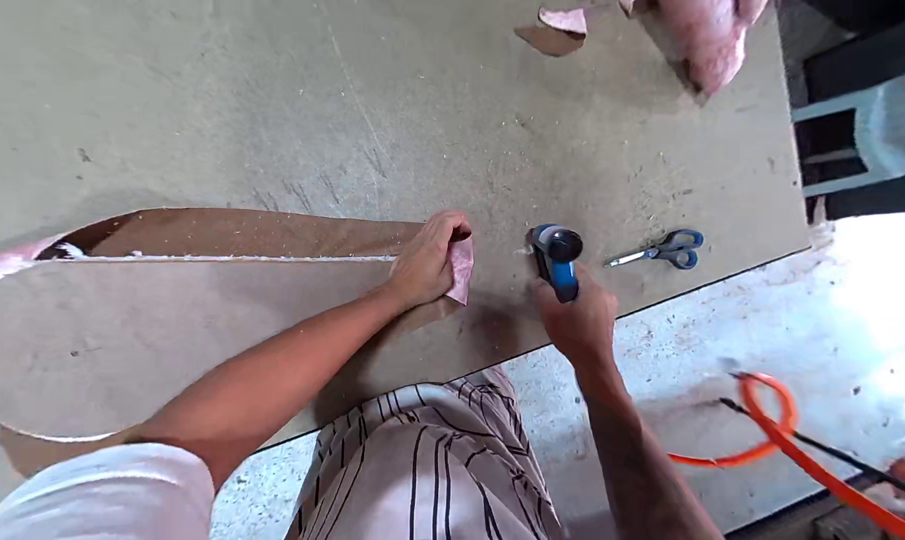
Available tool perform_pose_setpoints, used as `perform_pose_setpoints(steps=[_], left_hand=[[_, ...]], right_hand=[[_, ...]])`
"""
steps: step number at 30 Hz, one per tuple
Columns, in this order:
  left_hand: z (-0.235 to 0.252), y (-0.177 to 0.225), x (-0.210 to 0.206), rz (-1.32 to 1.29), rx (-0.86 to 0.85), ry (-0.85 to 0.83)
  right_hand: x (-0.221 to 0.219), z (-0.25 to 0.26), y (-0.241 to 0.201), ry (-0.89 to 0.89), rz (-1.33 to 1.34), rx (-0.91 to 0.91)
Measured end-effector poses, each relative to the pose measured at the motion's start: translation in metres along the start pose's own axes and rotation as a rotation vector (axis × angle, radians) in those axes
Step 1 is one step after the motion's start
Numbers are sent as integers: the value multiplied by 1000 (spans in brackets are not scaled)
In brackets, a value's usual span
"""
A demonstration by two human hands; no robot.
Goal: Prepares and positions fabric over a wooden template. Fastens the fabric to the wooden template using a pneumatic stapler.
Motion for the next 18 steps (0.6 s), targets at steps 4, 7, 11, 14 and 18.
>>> perform_pose_setpoints(steps=[4,7,11,14,18], left_hand=[[-7,-3,25,-39,75,255],[-16,-9,41,-73,119,443],[-19,-3,56,-92,148,618],[-54,-10,90,152,296,709],[-170,-52,157,613,770,725]], right_hand=[[-8,48,7,-7,-231,117],[-28,32,-55,-54,-300,312],[-88,-23,-145,-255,-70,731],[-116,-35,-163,-343,48,824],[-131,-37,-166,-429,-11,951]])
Point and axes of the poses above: each hand's wrist, its own z-axis towards the middle knuckle, its own x-axis out of the back of the hand, y = z × x, the point moved 9 cm from there along z, towards the middle knuckle, and after that the axes turned 8 degrees about z, right-handed, at the moved point
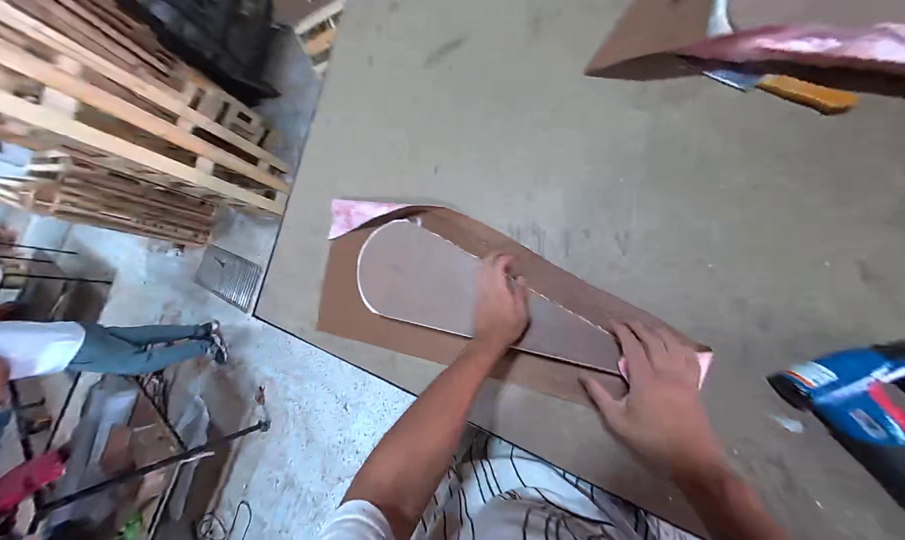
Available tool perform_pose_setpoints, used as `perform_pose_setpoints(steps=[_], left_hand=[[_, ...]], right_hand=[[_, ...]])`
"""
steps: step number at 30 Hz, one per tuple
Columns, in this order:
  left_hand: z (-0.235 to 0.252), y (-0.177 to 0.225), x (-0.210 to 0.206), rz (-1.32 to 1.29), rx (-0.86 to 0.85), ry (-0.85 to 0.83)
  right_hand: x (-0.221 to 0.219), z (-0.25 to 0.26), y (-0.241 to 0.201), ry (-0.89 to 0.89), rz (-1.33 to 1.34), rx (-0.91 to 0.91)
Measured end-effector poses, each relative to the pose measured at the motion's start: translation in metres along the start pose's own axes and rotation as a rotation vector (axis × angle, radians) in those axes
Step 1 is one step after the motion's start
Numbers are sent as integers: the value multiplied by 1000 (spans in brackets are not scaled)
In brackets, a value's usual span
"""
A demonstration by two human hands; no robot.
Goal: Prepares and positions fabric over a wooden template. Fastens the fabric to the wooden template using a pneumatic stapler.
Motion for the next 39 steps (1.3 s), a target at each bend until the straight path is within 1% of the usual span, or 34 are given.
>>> perform_pose_setpoints(steps=[3,4,6,8,10,11,12,13,14,15,16,18,20,21,22,24,25,26,28,30,32,33,34,36,37,38,39], left_hand=[[4,-124,59,191,322,102],[8,-161,78,237,399,130],[18,-224,103,320,477,107],[33,-271,115,274,513,-1],[49,-296,110,20,499,-146],[54,-300,105,-139,463,-227],[58,-301,99,-280,408,-309],[63,-303,95,-363,325,-352],[67,-308,96,-364,222,-353],[70,-318,99,-281,134,-308],[72,-330,105,-171,98,-260],[65,-359,116,-12,146,-240],[56,-379,129,57,211,-191],[46,-379,137,75,205,-180],[36,-369,144,73,143,-193],[25,-328,153,6,-84,-229],[26,-308,155,-70,-162,-240],[33,-292,155,-171,-186,-247],[71,-268,143,-300,-115,-312],[121,-254,104,-403,-31,-472],[153,-247,64,-508,-38,-577],[165,-245,52,-506,-74,-572],[177,-242,46,-437,-152,-523],[203,-231,44,-190,-293,-399],[218,-221,43,-81,-330,-356],[233,-205,39,-17,-370,-350],[244,-186,30,21,-424,-388]], right_hand=[[-31,14,-32,-92,-136,79],[-43,22,-38,-108,-176,78],[-60,36,-34,-121,-221,22],[-64,37,-18,-106,-215,-18],[-61,30,-2,-109,-234,-51],[-56,26,6,-116,-255,-83],[-49,22,12,-130,-281,-143],[-41,20,12,-161,-300,-235],[-33,20,5,-206,-301,-333],[-27,29,-14,-234,-264,-386],[-27,46,-42,-210,-205,-380],[-48,85,-104,-87,-105,-339],[-78,128,-141,85,-50,-333],[-96,142,-152,158,-56,-352],[-115,152,-159,226,-76,-376],[-153,162,-164,321,-114,-427],[-168,166,-166,348,-138,-448],[-177,168,-167,369,-168,-474],[-180,173,-170,419,-230,-519],[-173,185,-169,454,-274,-534],[-171,192,-165,412,-278,-533],[-170,195,-161,400,-265,-530],[-168,199,-157,416,-247,-535],[-160,212,-151,482,-221,-593],[-156,221,-147,499,-214,-665],[-154,229,-141,497,-205,-774],[-154,234,-134,486,-194,-899]])
Point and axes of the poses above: each hand's wrist, its own z-axis towards the middle knuckle, its own x-axis out of the back of the hand, y = z × x, the point moved 9 cm from there along z, towards the middle knuckle, and after that the axes turned 8 degrees about z, right-handed, at the moved point
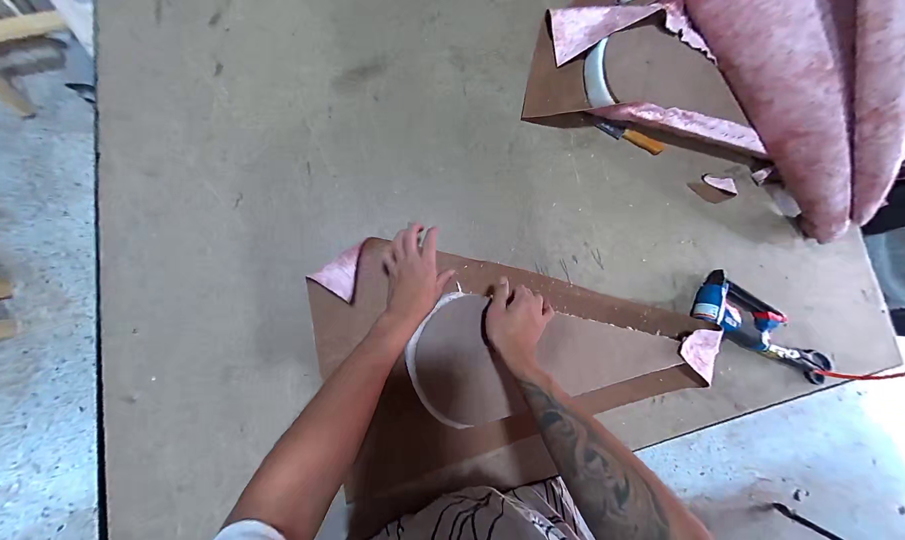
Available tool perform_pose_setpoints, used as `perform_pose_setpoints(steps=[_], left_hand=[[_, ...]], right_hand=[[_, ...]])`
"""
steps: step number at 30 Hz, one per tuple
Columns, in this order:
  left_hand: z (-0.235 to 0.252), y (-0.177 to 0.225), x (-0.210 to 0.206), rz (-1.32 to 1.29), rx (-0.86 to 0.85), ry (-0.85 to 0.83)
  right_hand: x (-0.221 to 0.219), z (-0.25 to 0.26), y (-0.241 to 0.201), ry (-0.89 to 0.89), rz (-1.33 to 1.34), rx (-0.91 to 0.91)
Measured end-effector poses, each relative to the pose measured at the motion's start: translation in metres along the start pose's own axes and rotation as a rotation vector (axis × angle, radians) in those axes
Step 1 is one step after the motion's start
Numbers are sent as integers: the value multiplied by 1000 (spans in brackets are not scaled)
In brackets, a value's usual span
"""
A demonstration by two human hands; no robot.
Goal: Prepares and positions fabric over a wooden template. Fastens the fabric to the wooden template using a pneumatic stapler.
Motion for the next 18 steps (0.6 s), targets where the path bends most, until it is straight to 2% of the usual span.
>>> perform_pose_setpoints(steps=[3,6,8,11,15,18], left_hand=[[41,51,-40,43,-197,-308],[31,89,-65,64,-360,-529],[31,94,-66,25,-382,-642],[35,83,-64,-93,-268,-781],[41,58,-80,-183,-65,-704],[40,49,-58,-251,47,-759]], right_hand=[[-7,9,0,18,-65,-241],[-10,4,0,70,-157,-300],[-14,9,-2,51,-197,-276],[-20,10,0,25,-221,-249],[-24,13,1,53,-250,-217],[-35,21,-2,15,-350,-248]])
Point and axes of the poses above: each hand's wrist, its own z-axis towards the middle knuckle, its own x-axis out of the back of the hand, y = z × x, the point moved 9 cm from there along z, towards the middle knuckle, and after that the axes turned 8 degrees about z, right-handed, at the moved point
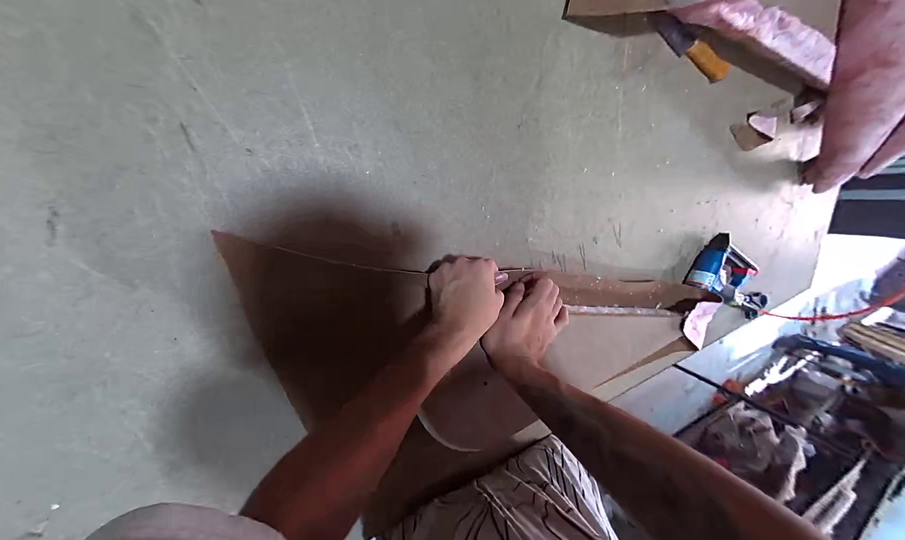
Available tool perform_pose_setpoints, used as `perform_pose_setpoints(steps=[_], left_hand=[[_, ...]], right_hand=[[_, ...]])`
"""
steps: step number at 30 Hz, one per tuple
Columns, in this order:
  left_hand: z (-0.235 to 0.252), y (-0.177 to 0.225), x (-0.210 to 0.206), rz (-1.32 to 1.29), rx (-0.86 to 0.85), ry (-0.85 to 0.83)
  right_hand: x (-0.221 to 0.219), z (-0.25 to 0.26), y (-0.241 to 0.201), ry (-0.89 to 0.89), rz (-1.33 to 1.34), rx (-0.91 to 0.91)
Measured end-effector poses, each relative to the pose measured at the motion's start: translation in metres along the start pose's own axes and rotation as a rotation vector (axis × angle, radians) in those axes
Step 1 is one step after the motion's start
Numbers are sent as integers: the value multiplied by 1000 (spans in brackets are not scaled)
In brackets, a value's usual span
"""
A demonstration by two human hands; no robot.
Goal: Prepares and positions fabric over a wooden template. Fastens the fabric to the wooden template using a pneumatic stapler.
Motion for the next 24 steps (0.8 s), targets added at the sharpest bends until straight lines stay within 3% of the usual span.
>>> perform_pose_setpoints(steps=[4,7,12,16,18,24], left_hand=[[4,-2,-15,-7,96,16],[-5,-3,2,-156,100,55],[-11,-3,-8,-291,85,135],[-16,-16,-18,-302,179,87],[-12,1,-16,-254,84,151],[-67,23,-33,183,-332,370]], right_hand=[[-6,8,-7,-24,-124,-95],[-1,15,-17,-19,-52,-75],[-1,4,-6,-61,-14,-15],[-7,-1,-12,-2,109,-56],[7,11,-3,78,218,-61],[31,-23,23,222,762,119]])
Point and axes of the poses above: each hand's wrist, its own z-axis towards the middle knuckle, its own x-axis out of the back of the hand, y = z × x, the point moved 9 cm from there along z, towards the middle knuckle, and after that the axes turned 8 degrees about z, right-handed, at the moved point
